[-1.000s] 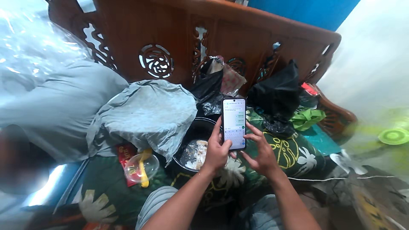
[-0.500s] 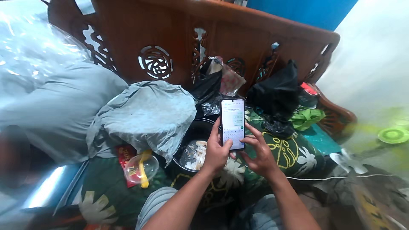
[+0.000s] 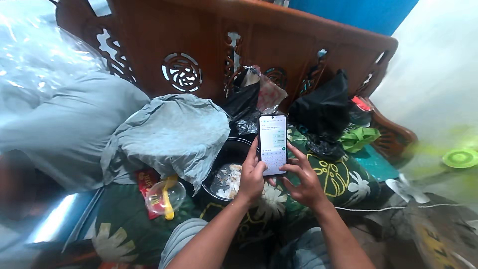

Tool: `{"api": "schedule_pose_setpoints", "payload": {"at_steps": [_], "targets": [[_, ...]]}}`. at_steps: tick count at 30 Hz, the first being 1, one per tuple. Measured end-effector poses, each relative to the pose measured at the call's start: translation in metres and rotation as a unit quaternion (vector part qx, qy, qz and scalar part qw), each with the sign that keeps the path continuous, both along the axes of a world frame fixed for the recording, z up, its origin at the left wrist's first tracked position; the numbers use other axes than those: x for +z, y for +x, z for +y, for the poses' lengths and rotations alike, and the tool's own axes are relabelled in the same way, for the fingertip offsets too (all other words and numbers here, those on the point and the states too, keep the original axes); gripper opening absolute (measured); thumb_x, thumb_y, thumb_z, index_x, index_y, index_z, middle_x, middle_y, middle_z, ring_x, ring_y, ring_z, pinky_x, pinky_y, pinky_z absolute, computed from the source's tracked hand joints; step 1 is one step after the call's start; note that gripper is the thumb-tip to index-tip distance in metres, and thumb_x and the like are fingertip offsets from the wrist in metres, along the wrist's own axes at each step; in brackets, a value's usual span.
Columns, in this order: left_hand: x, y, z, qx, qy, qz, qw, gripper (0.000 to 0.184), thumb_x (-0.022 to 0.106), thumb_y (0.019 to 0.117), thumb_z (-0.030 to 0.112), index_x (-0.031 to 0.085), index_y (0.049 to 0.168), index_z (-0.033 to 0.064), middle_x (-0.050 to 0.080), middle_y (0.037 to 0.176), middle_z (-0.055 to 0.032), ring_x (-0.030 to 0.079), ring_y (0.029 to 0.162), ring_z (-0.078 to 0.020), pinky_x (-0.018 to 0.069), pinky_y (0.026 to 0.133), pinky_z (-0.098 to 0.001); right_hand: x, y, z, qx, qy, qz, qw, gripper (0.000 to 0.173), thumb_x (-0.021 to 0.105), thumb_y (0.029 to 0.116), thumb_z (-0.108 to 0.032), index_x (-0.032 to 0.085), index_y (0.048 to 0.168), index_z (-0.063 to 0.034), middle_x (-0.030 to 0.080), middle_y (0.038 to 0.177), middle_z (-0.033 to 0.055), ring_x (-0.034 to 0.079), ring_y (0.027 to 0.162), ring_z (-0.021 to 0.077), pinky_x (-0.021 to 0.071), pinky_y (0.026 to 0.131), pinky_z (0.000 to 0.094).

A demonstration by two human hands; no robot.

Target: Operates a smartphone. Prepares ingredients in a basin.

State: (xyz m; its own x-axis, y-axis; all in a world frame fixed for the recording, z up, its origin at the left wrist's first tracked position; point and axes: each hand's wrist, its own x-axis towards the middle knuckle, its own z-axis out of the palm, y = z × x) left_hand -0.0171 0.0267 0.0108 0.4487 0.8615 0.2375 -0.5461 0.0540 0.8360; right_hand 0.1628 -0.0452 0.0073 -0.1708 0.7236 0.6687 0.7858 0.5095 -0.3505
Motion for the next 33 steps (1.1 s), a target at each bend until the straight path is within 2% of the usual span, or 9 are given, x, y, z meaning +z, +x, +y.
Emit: {"api": "schedule_pose_setpoints", "payload": {"at_steps": [3,9,14,18,22,25,29,31,33], "targets": [[0.0013,-0.0011,-0.0001,-0.007,-0.009,-0.002,1.000,0.071,0.032,0.0980,-0.004,0.024,0.164,0.0213,0.068,0.117,-0.0174,0.072,0.073,-0.0243,0.0596,0.049,-0.0350,0.0012,-0.0004,0.0003,-0.007,0.009,-0.002,1.000,0.028,0.077,0.0900,-0.017,0.069,0.116,-0.0127,0.047,0.155,0.0181,0.069,0.115,0.0231,0.0624,0.094,0.0394],[0.0018,0.0002,-0.0010,0.002,-0.013,0.008,1.000,0.068,0.033,0.1018,-0.004,0.024,0.164,0.0223,0.069,0.116,-0.0173,0.072,0.072,-0.0243,0.0601,0.049,-0.0349,0.0016,-0.0009,0.0006,-0.002,0.011,-0.005,1.000,0.028,0.077,0.0901,-0.016,0.068,0.117,-0.0114,0.046,0.155,0.0185,0.069,0.116,0.0234,0.0623,0.094,0.0394],[0.0033,0.0008,-0.0027,0.014,-0.010,0.025,1.000,0.071,0.049,0.1027,-0.004,0.024,0.164,0.0219,0.070,0.114,-0.0178,0.073,0.071,-0.0249,0.0610,0.049,-0.0341,0.0007,-0.0014,0.0003,0.002,0.010,0.003,1.000,0.028,0.077,0.0907,-0.017,0.068,0.116,-0.0108,0.047,0.155,0.0188,0.069,0.116,0.0235,0.0624,0.094,0.0393],[0.0033,0.0013,-0.0030,0.019,-0.010,0.030,0.999,0.071,0.052,0.1028,-0.002,0.024,0.163,0.0226,0.071,0.112,-0.0177,0.072,0.068,-0.0249,0.0603,0.048,-0.0333,-0.0007,-0.0014,0.0004,-0.001,0.009,0.000,1.000,0.026,0.077,0.0912,-0.017,0.068,0.115,-0.0134,0.046,0.155,0.0182,0.068,0.116,0.0230,0.0623,0.094,0.0395],[0.0031,0.0008,-0.0029,0.015,-0.010,0.027,0.999,0.071,0.052,0.1026,-0.002,0.025,0.163,0.0229,0.070,0.111,-0.0172,0.072,0.069,-0.0246,0.0604,0.049,-0.0336,-0.0004,-0.0014,-0.0003,-0.007,0.001,-0.004,1.000,0.030,0.076,0.0918,-0.018,0.070,0.122,-0.0194,0.044,0.156,0.0173,0.067,0.118,0.0233,0.0618,0.095,0.0397],[0.0026,0.0013,-0.0029,0.015,-0.012,0.024,1.000,0.071,0.052,0.1023,-0.003,0.025,0.163,0.0229,0.070,0.111,-0.0176,0.071,0.068,-0.0246,0.0603,0.049,-0.0335,0.0006,-0.0013,0.0000,-0.012,0.001,-0.005,1.000,0.033,0.076,0.0916,-0.020,0.069,0.124,-0.0185,0.045,0.156,0.0159,0.068,0.116,0.0218,0.0622,0.093,0.0388],[0.0023,0.0012,-0.0029,0.016,-0.008,0.026,1.000,0.072,0.053,0.1018,-0.003,0.025,0.163,0.0229,0.070,0.112,-0.0174,0.072,0.070,-0.0247,0.0608,0.050,-0.0337,0.0007,-0.0009,0.0008,-0.020,0.000,-0.017,1.000,0.046,0.078,0.0905,-0.021,0.064,0.134,-0.0167,0.044,0.157,0.0153,0.068,0.114,0.0205,0.0621,0.092,0.0390],[0.0021,0.0013,-0.0030,0.015,-0.009,0.025,1.000,0.073,0.053,0.1017,-0.003,0.025,0.163,0.0230,0.070,0.112,-0.0174,0.072,0.070,-0.0250,0.0608,0.050,-0.0336,0.0004,-0.0007,0.0006,-0.018,-0.001,-0.014,1.000,0.044,0.078,0.0907,-0.021,0.065,0.132,-0.0170,0.044,0.157,0.0153,0.068,0.114,0.0201,0.0622,0.092,0.0389],[0.0021,0.0012,-0.0029,0.015,-0.009,0.025,1.000,0.072,0.053,0.1015,-0.004,0.025,0.163,0.0224,0.070,0.112,-0.0172,0.072,0.070,-0.0245,0.0606,0.050,-0.0332,0.0000,-0.0003,0.0006,-0.012,-0.002,-0.003,1.000,0.035,0.077,0.0913,-0.021,0.068,0.125,-0.0179,0.044,0.157,0.0153,0.068,0.114,0.0204,0.0621,0.092,0.0387]]}}
